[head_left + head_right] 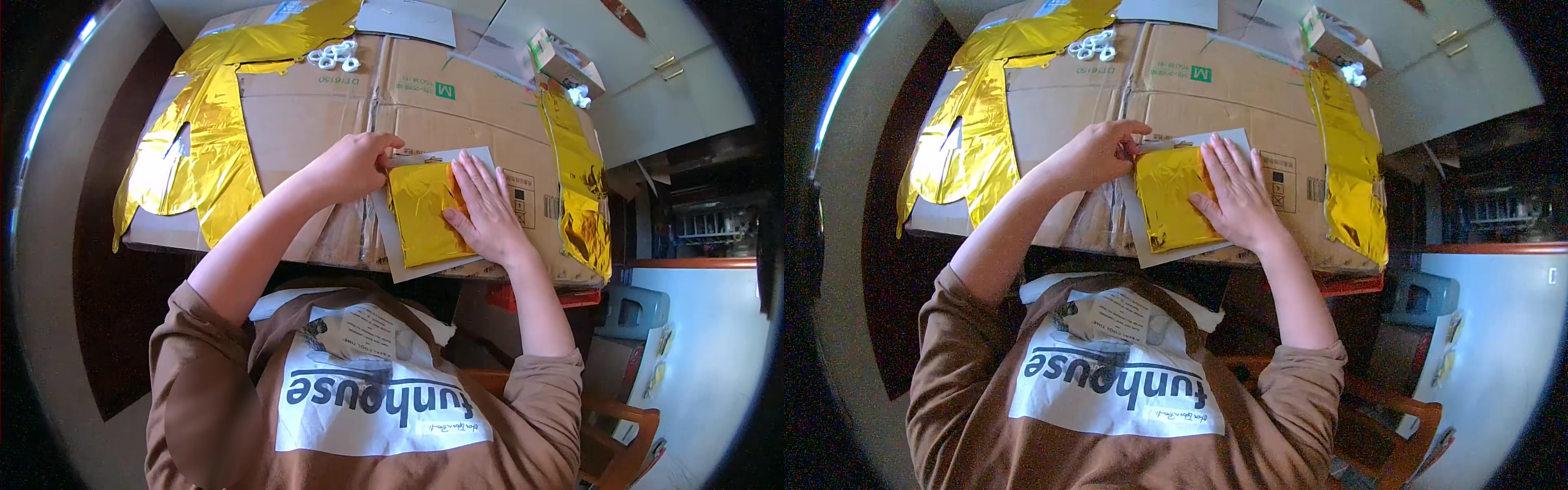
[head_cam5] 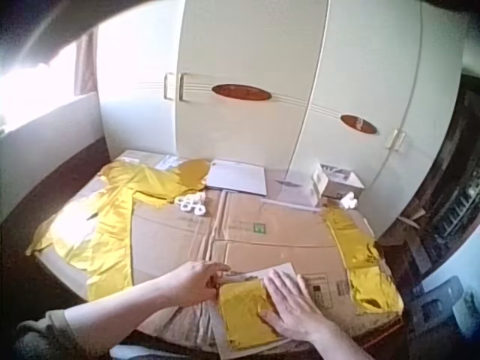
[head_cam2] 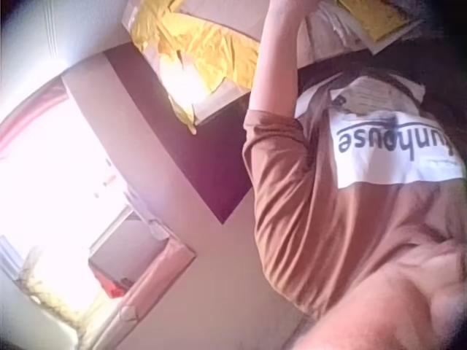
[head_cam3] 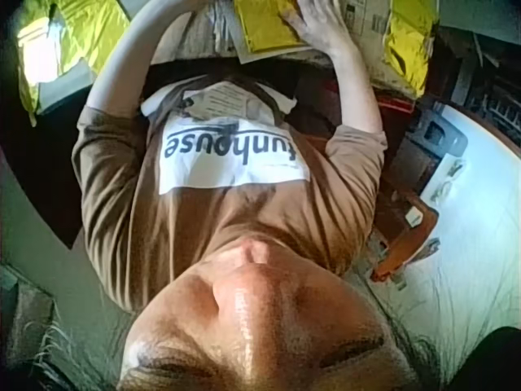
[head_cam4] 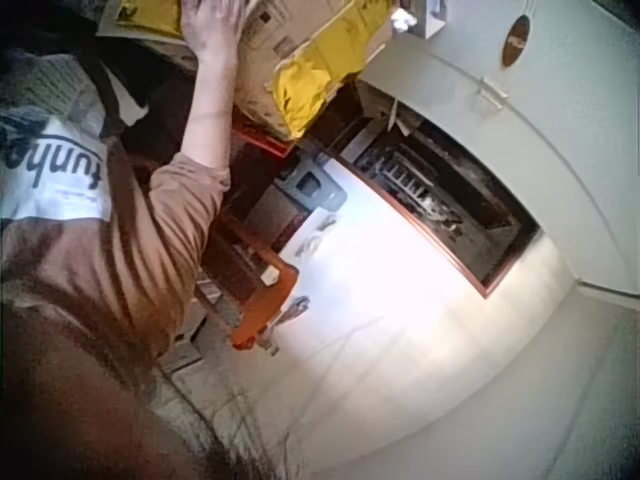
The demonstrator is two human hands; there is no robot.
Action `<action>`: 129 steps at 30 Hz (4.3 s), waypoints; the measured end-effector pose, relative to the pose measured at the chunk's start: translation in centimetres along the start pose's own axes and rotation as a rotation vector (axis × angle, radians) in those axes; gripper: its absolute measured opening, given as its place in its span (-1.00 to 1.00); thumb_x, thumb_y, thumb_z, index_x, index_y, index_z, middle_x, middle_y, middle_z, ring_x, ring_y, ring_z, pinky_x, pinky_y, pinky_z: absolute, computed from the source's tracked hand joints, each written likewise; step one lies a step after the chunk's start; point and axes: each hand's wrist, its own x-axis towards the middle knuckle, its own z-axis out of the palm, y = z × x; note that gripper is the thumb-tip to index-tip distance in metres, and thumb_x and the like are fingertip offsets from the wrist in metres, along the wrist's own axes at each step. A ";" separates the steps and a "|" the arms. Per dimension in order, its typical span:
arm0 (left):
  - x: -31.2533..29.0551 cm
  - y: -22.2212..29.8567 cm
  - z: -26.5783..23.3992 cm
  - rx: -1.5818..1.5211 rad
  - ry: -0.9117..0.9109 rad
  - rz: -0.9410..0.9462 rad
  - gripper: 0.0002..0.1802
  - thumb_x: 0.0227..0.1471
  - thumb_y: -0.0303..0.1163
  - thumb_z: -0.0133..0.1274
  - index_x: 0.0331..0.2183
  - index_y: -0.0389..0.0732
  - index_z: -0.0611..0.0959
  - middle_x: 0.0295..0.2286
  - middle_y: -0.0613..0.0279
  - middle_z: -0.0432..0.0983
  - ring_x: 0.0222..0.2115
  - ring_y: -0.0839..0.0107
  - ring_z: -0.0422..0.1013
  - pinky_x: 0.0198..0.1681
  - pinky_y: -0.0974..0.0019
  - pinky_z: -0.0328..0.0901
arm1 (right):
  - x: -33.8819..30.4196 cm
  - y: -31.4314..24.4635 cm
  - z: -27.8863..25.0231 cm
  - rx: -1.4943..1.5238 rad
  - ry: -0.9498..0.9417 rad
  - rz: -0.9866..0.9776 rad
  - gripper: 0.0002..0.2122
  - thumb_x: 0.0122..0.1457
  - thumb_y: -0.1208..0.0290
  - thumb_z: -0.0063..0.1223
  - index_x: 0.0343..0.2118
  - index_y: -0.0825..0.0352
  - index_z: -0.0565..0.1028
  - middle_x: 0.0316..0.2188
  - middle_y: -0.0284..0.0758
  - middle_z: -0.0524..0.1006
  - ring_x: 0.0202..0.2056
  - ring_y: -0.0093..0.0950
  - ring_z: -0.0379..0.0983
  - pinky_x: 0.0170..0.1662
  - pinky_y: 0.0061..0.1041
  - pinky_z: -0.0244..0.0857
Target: Packaging gold-colored sheets into white cards and paper envelopes at a workstation.
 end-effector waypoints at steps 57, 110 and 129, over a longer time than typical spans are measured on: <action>-0.8 -2.0 3.7 0.363 0.128 0.494 -0.04 0.09 0.23 0.00 0.25 -0.33 0.23 0.25 -0.26 0.07 0.32 -0.23 -0.08 0.37 -0.14 -0.14 | 4.4 -1.2 -6.7 0.911 0.164 0.309 -0.87 0.24 0.56 0.13 -0.19 0.43 0.59 -0.30 -0.43 0.62 -0.26 -0.68 0.49 -0.14 -0.64 0.39; 2.0 0.2 0.6 0.118 0.241 0.715 -0.74 -0.01 -0.54 0.15 -0.19 -0.25 0.65 -0.35 0.05 0.60 -0.39 0.07 0.57 -0.28 0.16 0.49 | 2.4 -4.2 1.8 -0.272 0.475 0.217 -0.80 0.11 0.46 0.13 -0.20 0.34 0.58 -0.39 -0.20 0.61 -0.35 -0.22 0.58 -0.20 -0.24 0.44; 1.4 -2.0 2.2 0.318 0.077 0.932 -0.50 -0.15 -0.35 0.27 -0.11 -0.29 0.59 -0.14 0.00 0.54 -0.13 0.02 0.50 -0.06 0.07 0.42 | 4.7 1.6 0.0 -0.011 0.229 0.121 -0.52 0.33 0.12 -0.09 0.22 0.28 0.36 0.28 -0.13 0.29 0.30 -0.18 0.19 0.37 -0.10 -0.03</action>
